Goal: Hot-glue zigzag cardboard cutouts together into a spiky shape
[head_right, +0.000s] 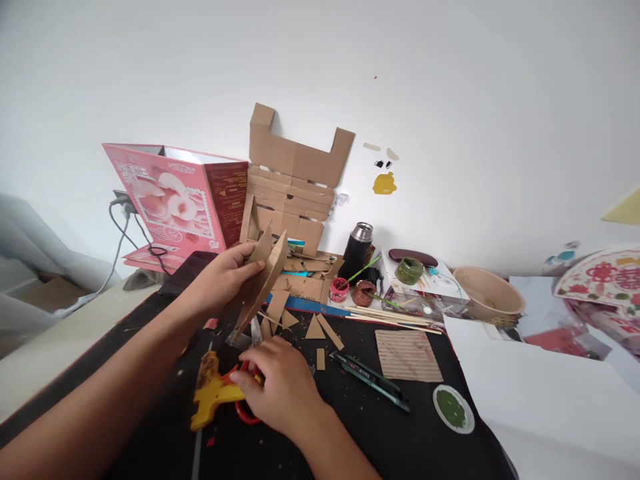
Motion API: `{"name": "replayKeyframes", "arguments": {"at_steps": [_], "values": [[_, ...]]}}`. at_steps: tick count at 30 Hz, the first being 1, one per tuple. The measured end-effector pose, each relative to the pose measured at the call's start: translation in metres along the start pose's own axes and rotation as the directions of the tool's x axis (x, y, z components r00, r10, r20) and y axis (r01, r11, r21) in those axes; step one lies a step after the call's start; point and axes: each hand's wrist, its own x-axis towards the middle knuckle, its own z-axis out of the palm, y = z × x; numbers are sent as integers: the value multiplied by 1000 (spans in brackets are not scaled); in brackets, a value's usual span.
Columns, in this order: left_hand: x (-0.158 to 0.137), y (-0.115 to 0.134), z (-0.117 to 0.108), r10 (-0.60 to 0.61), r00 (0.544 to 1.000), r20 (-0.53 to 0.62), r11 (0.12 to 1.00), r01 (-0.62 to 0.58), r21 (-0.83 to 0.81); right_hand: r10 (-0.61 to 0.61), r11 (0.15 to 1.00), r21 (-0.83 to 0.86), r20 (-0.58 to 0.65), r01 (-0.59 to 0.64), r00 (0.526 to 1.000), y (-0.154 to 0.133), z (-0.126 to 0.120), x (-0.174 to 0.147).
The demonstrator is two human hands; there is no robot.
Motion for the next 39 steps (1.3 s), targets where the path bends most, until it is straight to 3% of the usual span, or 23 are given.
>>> {"name": "replayKeyframes", "arguments": {"at_steps": [2,5,10,15,19,24,32,39], "values": [[1,-2,4,14,999,50,999,-15,28,56,991,130,-133,-39,990,3,-5,2],[1,-8,14,19,993,116,999,-25,46,240,920,371,-285,-124,928,10,-14,6],[-4,-17,37,73,973,218,987,-102,126,467,721,684,-364,-109,806,24,-28,11],[-14,-18,51,62,961,269,973,-119,197,477,658,753,-389,-26,789,25,-33,15],[-21,-14,58,61,944,323,979,-120,164,520,662,747,-395,-64,757,24,-34,16],[-25,-7,62,60,924,378,983,-121,139,492,765,632,-450,-123,745,26,-40,14],[-15,-18,48,36,987,156,966,-75,247,412,902,324,-447,-285,794,16,-42,10],[-20,-18,48,14,979,204,987,-46,151,437,890,342,-454,-301,777,18,-43,10]]}}
